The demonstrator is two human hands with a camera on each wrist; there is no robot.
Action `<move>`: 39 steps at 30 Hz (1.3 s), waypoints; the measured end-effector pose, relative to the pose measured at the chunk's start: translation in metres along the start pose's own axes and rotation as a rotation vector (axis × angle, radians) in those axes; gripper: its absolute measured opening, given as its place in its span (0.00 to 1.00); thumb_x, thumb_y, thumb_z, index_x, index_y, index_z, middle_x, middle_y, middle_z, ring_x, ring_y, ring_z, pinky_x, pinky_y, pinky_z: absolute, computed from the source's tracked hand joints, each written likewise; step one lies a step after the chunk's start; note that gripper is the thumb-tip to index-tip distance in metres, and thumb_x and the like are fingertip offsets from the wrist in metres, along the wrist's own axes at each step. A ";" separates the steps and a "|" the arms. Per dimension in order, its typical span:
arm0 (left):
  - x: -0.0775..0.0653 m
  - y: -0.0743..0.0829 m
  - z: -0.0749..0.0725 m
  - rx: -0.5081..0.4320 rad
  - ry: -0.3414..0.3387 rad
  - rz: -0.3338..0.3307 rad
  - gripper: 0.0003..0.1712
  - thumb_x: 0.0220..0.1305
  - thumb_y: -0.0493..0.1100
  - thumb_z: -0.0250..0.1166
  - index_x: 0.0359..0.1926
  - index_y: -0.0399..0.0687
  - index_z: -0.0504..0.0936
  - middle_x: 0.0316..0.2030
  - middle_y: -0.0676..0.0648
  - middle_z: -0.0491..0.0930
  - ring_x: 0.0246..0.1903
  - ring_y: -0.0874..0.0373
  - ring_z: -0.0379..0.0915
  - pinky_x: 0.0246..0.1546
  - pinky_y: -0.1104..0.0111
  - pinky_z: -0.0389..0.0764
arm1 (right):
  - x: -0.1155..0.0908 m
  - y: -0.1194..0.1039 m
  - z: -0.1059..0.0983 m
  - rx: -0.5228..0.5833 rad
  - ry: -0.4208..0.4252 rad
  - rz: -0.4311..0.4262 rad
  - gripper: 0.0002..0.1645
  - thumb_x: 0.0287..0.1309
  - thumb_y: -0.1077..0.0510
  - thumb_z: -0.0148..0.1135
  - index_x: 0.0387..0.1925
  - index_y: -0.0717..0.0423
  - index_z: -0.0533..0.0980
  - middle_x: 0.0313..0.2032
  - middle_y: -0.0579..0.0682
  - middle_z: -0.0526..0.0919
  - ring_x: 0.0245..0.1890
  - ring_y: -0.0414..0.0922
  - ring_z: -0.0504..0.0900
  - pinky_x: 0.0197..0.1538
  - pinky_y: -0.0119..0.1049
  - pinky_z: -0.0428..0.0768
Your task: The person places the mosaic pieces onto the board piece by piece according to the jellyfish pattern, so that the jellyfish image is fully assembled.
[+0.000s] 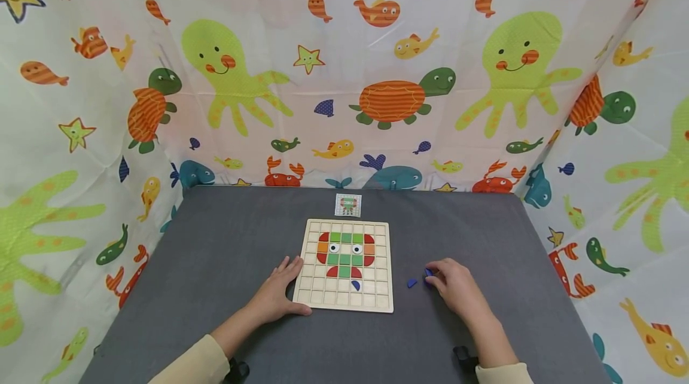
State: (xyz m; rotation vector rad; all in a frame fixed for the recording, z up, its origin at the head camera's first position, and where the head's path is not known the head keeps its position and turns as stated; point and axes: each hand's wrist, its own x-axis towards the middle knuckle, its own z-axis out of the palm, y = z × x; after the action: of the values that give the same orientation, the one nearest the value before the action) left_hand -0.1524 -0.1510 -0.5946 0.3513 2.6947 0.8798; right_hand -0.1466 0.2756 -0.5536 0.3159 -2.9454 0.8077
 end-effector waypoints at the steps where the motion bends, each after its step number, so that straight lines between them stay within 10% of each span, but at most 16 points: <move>1: 0.000 0.000 0.000 0.000 -0.001 -0.001 0.72 0.40 0.64 0.82 0.80 0.46 0.53 0.79 0.45 0.51 0.80 0.44 0.37 0.78 0.44 0.48 | 0.001 -0.003 0.002 0.000 0.006 -0.010 0.12 0.57 0.62 0.72 0.44 0.59 0.85 0.36 0.50 0.84 0.32 0.41 0.81 0.35 0.39 0.82; 39: -0.002 0.001 -0.001 0.007 0.004 0.007 0.71 0.40 0.63 0.83 0.80 0.46 0.54 0.79 0.45 0.52 0.80 0.43 0.38 0.78 0.44 0.48 | 0.009 -0.098 0.061 0.146 -0.187 -0.267 0.09 0.59 0.60 0.72 0.42 0.55 0.85 0.35 0.45 0.84 0.30 0.32 0.74 0.31 0.28 0.76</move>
State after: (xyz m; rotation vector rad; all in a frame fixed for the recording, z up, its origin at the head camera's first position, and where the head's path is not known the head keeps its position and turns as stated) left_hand -0.1511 -0.1509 -0.5927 0.3617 2.7021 0.8738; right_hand -0.1346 0.1600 -0.5565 0.8171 -2.9209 1.0043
